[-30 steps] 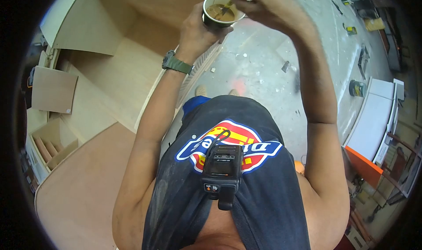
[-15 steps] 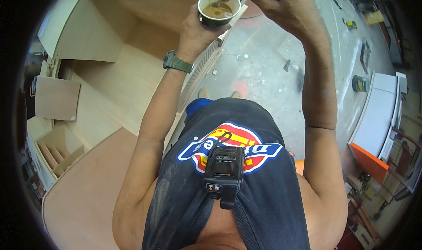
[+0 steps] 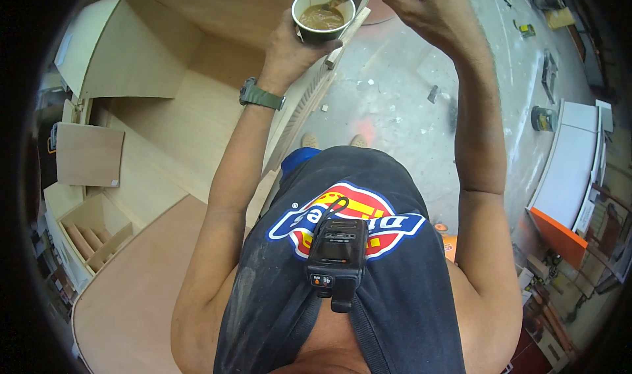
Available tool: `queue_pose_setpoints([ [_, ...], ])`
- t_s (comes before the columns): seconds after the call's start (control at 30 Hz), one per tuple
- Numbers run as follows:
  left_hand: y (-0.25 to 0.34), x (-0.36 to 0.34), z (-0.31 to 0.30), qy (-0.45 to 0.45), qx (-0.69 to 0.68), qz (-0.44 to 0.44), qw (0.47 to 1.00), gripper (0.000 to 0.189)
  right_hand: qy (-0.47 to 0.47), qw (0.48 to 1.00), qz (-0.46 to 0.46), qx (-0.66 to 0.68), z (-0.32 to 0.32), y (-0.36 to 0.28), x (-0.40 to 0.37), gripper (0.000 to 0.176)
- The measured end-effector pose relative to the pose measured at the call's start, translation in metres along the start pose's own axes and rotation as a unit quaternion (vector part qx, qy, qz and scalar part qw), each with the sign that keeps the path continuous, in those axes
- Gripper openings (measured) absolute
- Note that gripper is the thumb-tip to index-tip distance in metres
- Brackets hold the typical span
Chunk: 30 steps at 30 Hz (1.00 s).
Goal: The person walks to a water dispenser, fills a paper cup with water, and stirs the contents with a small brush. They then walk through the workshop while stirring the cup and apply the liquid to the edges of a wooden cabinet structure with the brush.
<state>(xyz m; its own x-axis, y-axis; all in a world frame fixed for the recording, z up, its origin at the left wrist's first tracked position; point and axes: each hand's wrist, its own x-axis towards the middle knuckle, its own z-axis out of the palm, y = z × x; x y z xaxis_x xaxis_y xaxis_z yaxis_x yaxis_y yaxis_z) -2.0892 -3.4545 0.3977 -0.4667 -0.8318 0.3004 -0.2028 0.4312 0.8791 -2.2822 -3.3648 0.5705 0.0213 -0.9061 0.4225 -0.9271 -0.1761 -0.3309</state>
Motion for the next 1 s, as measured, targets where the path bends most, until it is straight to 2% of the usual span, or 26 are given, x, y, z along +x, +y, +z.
queue_pose_setpoints([
  [0.03,-0.002,0.0,0.0,-0.008,-0.005,0.002,1.0,0.087,-0.004,0.999,-0.002,0.05,0.007,0.009,-0.001,0.007],
  [0.13,-0.005,-0.001,-0.003,-0.047,-0.01,-0.024,0.999,0.089,-0.034,0.999,0.015,0.002,-0.002,0.0,-0.003,0.007],
  [0.17,-0.006,-0.002,-0.004,-0.061,-0.009,-0.04,0.997,0.089,0.006,0.999,0.024,0.044,0.001,0.005,-0.006,0.007],
  [0.27,-0.013,-0.007,-0.002,-0.063,0.023,-0.037,0.997,0.091,0.088,0.994,0.03,0.053,-0.005,-0.001,-0.011,0.006],
  [0.3,-0.014,-0.009,-0.002,-0.071,0.027,-0.044,0.996,0.091,0.094,0.995,0.001,0.025,-0.005,0.005,-0.014,0.006],
  [0.43,-0.017,-0.014,-0.011,-0.087,0.04,-0.078,0.992,0.086,0.01,0.998,0.064,0.024,0.0,0.008,-0.024,0.006],
  [0.57,-0.026,-0.029,-0.036,-0.039,0.012,-0.099,0.994,0.079,0.113,0.99,0.032,0.081,0.008,0.015,-0.026,0.006],
  [0.67,-0.016,-0.05,-0.048,-0.009,-0.188,-0.205,0.96,0.063,0.056,0.993,0.091,0.057,0.004,0.005,-0.036,0.007],
  [0.7,-0.008,-0.059,-0.048,0.0,-0.212,-0.195,0.958,0.046,0.043,0.992,0.104,0.061,0.006,0.011,-0.039,0.008],
  [0.8,0.002,-0.087,-0.047,-0.098,-0.252,-0.231,0.935,0.039,0.105,0.975,0.122,0.154,0.015,0.04,-0.05,0.009],
  [0.83,0.011,-0.101,-0.046,-0.123,-0.268,-0.246,0.923,0.036,0.116,0.976,0.101,0.156,0.014,0.052,-0.058,0.015],
  [0.93,0.007,-0.129,-0.02,-0.187,-0.285,-0.289,0.895,0.03,0.162,0.887,0.223,0.371,0.027,0.067,-0.075,0.019],
  [1.0,0.001,-0.135,0.005,-0.212,-0.249,-0.296,0.898,0.027,0.191,0.831,0.244,0.461,0.033,0.099,-0.094,0.032],
])
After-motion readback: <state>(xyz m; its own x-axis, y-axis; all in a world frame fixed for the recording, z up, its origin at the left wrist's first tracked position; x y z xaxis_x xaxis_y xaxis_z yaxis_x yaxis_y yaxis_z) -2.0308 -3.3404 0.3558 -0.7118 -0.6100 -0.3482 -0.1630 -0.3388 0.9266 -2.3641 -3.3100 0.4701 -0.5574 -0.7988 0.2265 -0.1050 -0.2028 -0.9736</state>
